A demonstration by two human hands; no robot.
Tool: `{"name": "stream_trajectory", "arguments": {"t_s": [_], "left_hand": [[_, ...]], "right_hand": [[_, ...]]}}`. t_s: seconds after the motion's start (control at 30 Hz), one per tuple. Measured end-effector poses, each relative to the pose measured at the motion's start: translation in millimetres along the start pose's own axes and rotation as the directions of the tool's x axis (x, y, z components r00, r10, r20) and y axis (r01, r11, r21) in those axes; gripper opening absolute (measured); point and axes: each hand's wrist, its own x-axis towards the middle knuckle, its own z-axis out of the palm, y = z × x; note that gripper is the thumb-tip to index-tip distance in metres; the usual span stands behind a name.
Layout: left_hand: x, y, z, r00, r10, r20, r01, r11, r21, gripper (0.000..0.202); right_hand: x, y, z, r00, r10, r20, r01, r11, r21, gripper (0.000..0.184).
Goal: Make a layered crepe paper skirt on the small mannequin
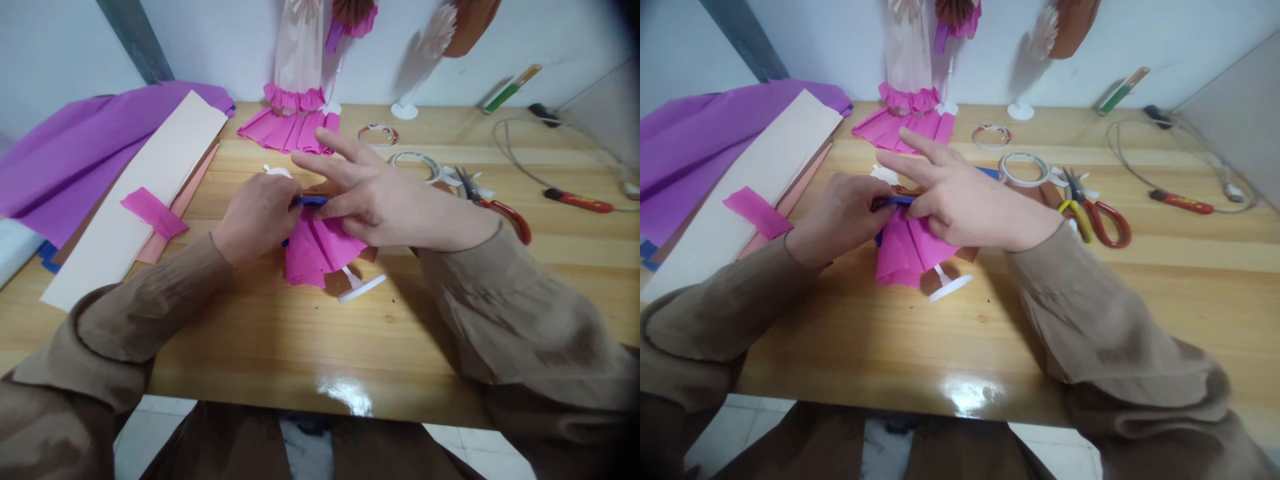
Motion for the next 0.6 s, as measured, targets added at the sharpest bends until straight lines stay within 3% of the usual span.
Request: {"name": "stream_trajectory", "arguments": {"t_s": [0.07,0.2,0.43,0.6], "left_hand": [[0,0,-0.3,1.000,0.019,0.000,-0.019,1.000,-0.015,0.022],[-1,1,-1.8,0.999,0.044,0.013,-0.044,0.999,-0.018,0.024],[2,5,-1.7,0.997,-0.001,0.076,-0.005,0.996,0.084,0.028],[1,6,-1.7,0.996,0.026,0.083,-0.035,0.993,0.111,0.030]], "right_hand": [[5,0,10,0.999,0.006,0.031,-0.005,0.999,-0.034,0.033],[10,2,24,0.999,0.011,-0.040,-0.012,0.999,-0.034,0.035],[8,3,30,1.000,0.009,-0.026,-0.009,1.000,-0.009,0.038],[10,2,32,1.000,0.022,-0.020,-0.021,0.998,0.053,0.039]]}}
